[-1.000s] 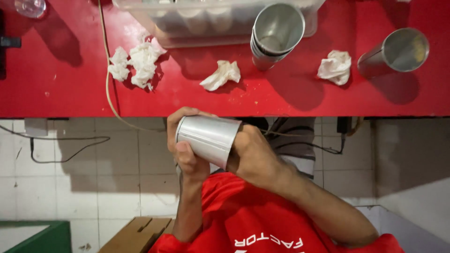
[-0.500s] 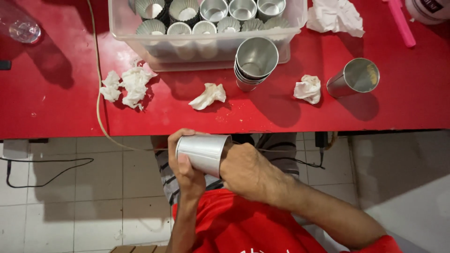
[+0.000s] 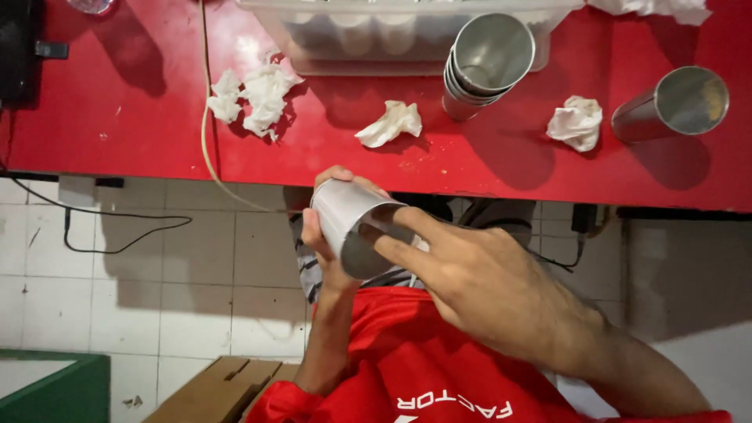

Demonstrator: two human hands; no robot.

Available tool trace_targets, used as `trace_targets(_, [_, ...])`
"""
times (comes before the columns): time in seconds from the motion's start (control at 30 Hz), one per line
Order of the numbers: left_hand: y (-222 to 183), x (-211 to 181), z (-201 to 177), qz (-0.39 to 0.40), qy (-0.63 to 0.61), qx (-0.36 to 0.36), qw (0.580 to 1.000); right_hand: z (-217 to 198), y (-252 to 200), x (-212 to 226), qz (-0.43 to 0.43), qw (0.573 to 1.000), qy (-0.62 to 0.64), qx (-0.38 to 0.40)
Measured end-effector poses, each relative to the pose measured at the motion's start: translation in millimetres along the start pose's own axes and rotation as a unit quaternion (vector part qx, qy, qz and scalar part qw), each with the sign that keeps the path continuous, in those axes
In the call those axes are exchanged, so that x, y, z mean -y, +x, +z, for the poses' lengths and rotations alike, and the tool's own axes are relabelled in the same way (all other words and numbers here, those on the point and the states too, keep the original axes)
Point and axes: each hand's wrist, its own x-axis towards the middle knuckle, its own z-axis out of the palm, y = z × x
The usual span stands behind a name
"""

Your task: Cleaning metal baking molds or cups using paper towels to remove residue.

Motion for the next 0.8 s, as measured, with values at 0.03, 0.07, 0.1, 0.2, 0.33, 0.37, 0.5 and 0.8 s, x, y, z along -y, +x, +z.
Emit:
trace_targets(0.03, [1, 2, -4, -0.002, 0.001, -0.001, 1.000, -1, 0, 3, 0.001, 1.000, 0.002, 0.000])
trace_targets(0.07, [2, 4, -8, -0.003, -0.063, 0.003, 0.998, -3, 0, 6, -0.006, 1.000, 0.005, -0.016])
trace_targets(0.1, [4, 7, -11, -0.005, -0.128, 0.007, 0.992, -5, 0, 9, -0.011, 0.999, 0.007, -0.033])
trace_targets(0.2, [3, 8, -11, 0.008, -0.105, 0.019, 0.994, 5, 3, 6, -0.019, 0.999, -0.025, 0.021])
trace_targets(0.33, [-2, 9, -5, 0.003, -0.090, 0.015, 0.996, 27, 3, 0, 0.033, 0.993, -0.037, 0.103])
trace_targets(0.37, [-3, 10, -2, 0.000, -0.080, 0.012, 0.997, 29, 4, 1, 0.043, 0.992, -0.039, 0.110])
trace_targets(0.5, [-7, 10, 9, 0.008, 0.060, -0.023, 0.998, 43, 4, -7, 0.029, 0.992, 0.017, 0.125])
trace_targets(0.8, [10, 42, -9, 0.080, 0.157, -0.062, 0.982, 64, 13, -30, 0.285, 0.686, 0.669, -0.023])
